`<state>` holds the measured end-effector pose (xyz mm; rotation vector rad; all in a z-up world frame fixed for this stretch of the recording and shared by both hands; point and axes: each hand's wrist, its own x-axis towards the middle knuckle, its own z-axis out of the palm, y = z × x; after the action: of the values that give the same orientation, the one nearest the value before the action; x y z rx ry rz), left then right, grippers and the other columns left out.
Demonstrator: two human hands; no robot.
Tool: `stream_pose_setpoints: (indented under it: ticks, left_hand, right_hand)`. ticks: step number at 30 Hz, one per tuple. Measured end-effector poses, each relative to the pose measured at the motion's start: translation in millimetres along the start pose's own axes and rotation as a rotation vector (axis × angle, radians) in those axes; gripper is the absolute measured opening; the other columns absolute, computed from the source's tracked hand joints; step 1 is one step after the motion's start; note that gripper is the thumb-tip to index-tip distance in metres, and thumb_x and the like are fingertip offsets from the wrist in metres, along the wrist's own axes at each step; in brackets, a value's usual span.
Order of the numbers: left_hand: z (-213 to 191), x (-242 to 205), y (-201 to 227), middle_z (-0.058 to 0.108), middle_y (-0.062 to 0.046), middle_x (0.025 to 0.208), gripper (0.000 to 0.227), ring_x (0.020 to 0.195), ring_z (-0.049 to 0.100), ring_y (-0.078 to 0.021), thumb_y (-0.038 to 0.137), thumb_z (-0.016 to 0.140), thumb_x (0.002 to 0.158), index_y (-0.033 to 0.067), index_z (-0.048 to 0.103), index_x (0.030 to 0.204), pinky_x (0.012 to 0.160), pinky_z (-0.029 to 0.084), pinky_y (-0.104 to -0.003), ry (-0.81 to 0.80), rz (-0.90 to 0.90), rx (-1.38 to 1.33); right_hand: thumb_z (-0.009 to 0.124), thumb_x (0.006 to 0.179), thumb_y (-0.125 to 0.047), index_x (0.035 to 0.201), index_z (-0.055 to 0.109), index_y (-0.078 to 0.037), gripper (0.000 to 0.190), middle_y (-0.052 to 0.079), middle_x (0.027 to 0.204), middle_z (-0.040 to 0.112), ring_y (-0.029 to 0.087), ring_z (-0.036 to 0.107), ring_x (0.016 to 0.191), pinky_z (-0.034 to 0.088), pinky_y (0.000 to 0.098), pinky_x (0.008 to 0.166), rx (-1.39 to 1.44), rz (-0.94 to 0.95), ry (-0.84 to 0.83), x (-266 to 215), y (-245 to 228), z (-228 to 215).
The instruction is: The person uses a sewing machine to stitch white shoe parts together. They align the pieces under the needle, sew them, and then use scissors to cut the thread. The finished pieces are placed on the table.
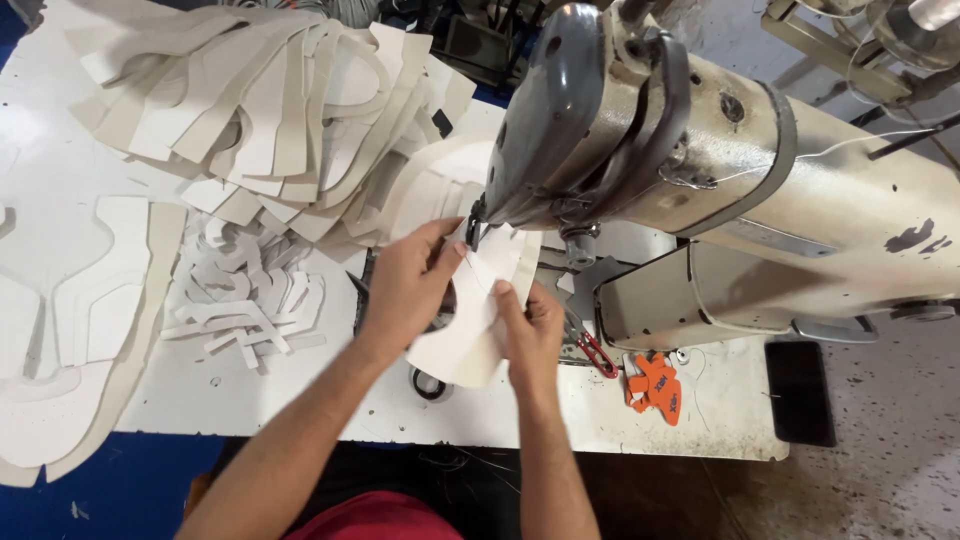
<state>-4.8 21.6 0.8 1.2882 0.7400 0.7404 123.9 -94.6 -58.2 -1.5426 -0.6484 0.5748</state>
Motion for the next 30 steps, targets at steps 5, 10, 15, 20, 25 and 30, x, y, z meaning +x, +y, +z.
stream_pose_setpoints:
  ticks: [5,10,15,20,25,30]
  left_hand:
    - [-1.2,-36.6,-2.8,0.068,-0.012,0.073,0.058,0.068,0.063,-0.0314,0.023,0.074,0.093,-0.0043,0.055,0.141,0.067,0.047,-0.046,0.090,0.394,0.847]
    - [-0.5,-48.0,-18.5,0.067,-0.007,0.079,0.056,0.076,0.063,-0.0238,0.017,0.072,0.092,-0.0029,0.056,0.141,0.089,0.041,-0.043,0.169,0.477,0.717]
    - [-4.8,-40.6,-17.7,0.067,-0.006,0.082,0.052,0.080,0.062,-0.0223,0.017,0.074,0.089,0.0012,0.059,0.137,0.094,0.035,-0.043,0.156,0.470,0.627]
    - [-11.4,-31.0,-6.2,0.066,-0.007,0.079,0.043,0.080,0.061,-0.0240,0.017,0.074,0.091,0.0066,0.067,0.132,0.097,0.035,-0.043,0.175,0.428,0.654]
    - [-17.4,-18.9,4.3,0.068,-0.005,0.077,0.036,0.083,0.062,-0.0227,0.016,0.074,0.090,0.0067,0.070,0.124,0.098,0.034,-0.044,0.154,0.451,0.647]
    - [-24.0,5.6,8.9,0.073,-0.003,0.085,0.030,0.085,0.062,-0.0210,0.016,0.074,0.090,0.0089,0.072,0.119,0.098,0.033,-0.045,0.127,0.495,0.672]
  right_hand:
    - [0.066,0.101,-0.023,0.104,0.074,0.001,0.026,0.001,0.083,0.072,0.007,0.060,0.072,0.047,0.0253,0.063,0.176,0.009,0.069,-13.8,2.6,22.9]
    - [0.068,0.101,-0.021,0.121,0.061,0.001,0.030,0.008,0.105,0.066,0.012,0.060,0.093,0.049,0.0296,0.082,0.163,-0.081,0.102,-13.0,4.4,23.1]
    - [0.073,0.091,-0.013,0.142,0.035,-0.005,0.065,0.013,0.131,0.053,0.018,0.060,0.118,0.052,0.0333,0.101,0.101,-0.180,0.034,5.1,-33.1,15.3]
    - [0.073,0.089,-0.012,0.142,0.046,-0.002,0.060,0.011,0.134,0.058,0.019,0.059,0.120,0.050,0.0312,0.100,0.209,-0.093,-0.208,19.6,-32.0,10.1]
    - [0.072,0.091,-0.012,0.136,0.052,-0.001,0.050,0.010,0.124,0.062,0.016,0.061,0.107,0.051,0.0298,0.090,0.152,-0.092,-0.125,20.0,-30.1,17.9]
    - [0.073,0.095,-0.012,0.133,0.055,0.002,0.044,0.011,0.121,0.062,0.014,0.061,0.102,0.050,0.0286,0.087,0.181,-0.136,-0.042,21.6,-20.6,26.0]
